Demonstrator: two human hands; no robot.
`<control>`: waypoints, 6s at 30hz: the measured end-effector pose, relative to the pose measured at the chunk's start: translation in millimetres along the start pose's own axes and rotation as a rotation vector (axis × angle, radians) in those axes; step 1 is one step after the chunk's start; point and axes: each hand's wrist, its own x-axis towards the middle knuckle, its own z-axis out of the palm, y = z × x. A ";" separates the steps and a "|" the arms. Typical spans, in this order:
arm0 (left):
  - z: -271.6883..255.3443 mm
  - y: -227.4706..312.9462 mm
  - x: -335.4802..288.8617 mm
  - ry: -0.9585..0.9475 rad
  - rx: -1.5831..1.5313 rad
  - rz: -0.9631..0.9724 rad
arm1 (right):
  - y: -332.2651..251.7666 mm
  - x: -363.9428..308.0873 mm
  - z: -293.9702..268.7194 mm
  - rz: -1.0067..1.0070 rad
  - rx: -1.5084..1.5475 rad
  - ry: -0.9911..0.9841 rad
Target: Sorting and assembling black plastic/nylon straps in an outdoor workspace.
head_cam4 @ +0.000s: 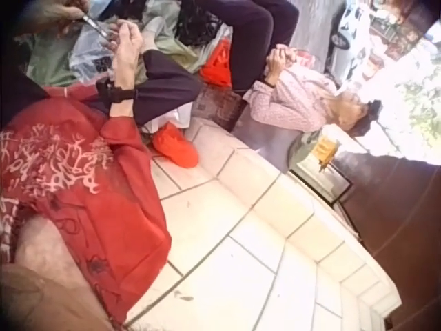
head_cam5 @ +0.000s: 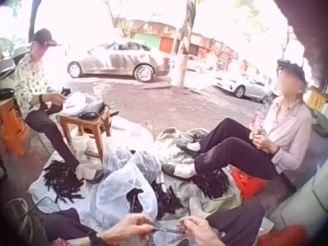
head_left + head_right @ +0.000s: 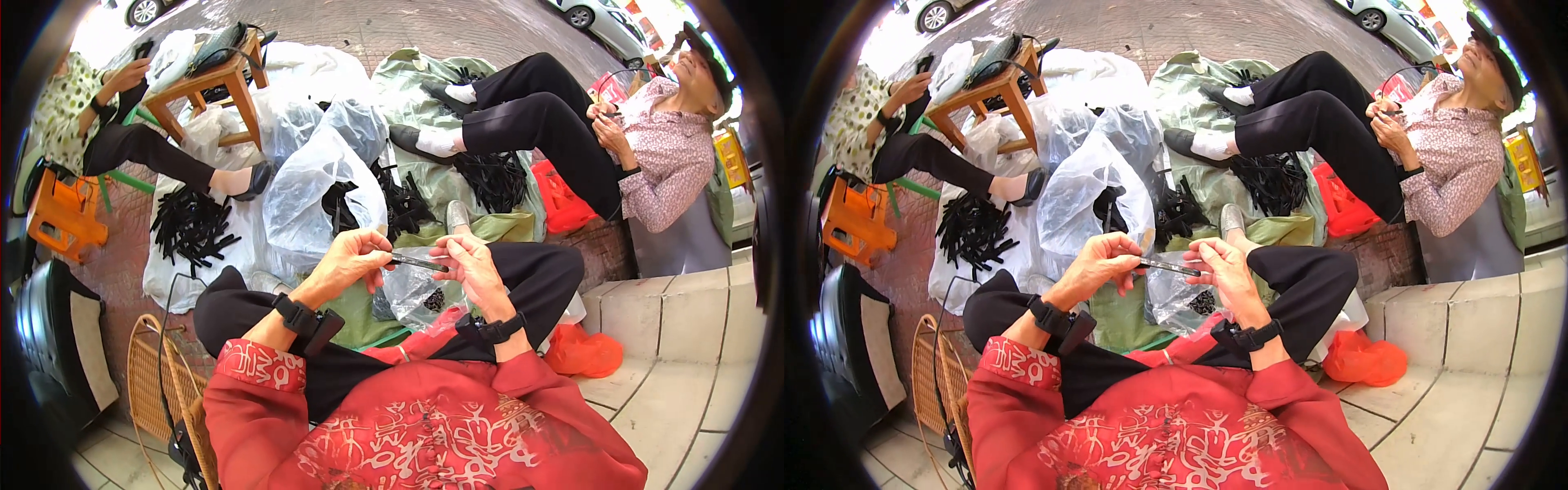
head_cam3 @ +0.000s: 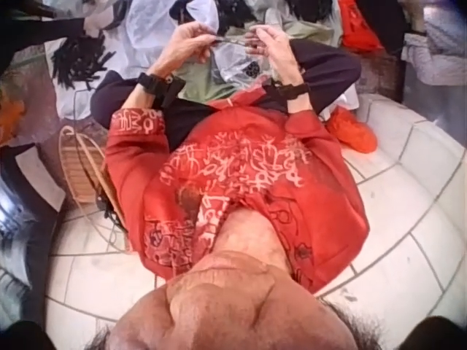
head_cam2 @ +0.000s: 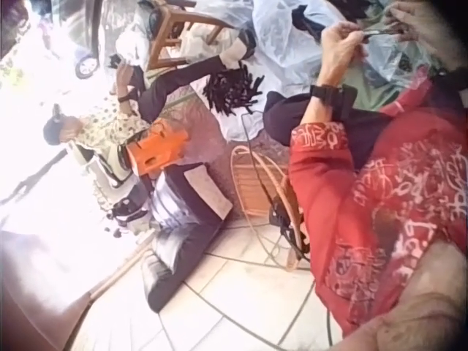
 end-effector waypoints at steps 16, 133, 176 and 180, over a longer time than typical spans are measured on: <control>14.1 -14.4 9.7 -0.046 0.051 0.270 | 20.7 -12.2 13.6 0.271 0.293 -0.266; 28.4 -27.7 -4.0 -0.054 -0.248 -0.050 | 0.8 -2.2 18.1 0.005 0.221 -0.276; 27.9 -28.9 -12.2 -0.181 -0.258 -0.053 | -4.6 -12.7 27.6 -0.121 -0.217 -0.395; 30.9 -30.9 -12.0 -0.158 -0.372 -0.008 | -4.4 -13.8 28.9 -0.086 -0.162 -0.386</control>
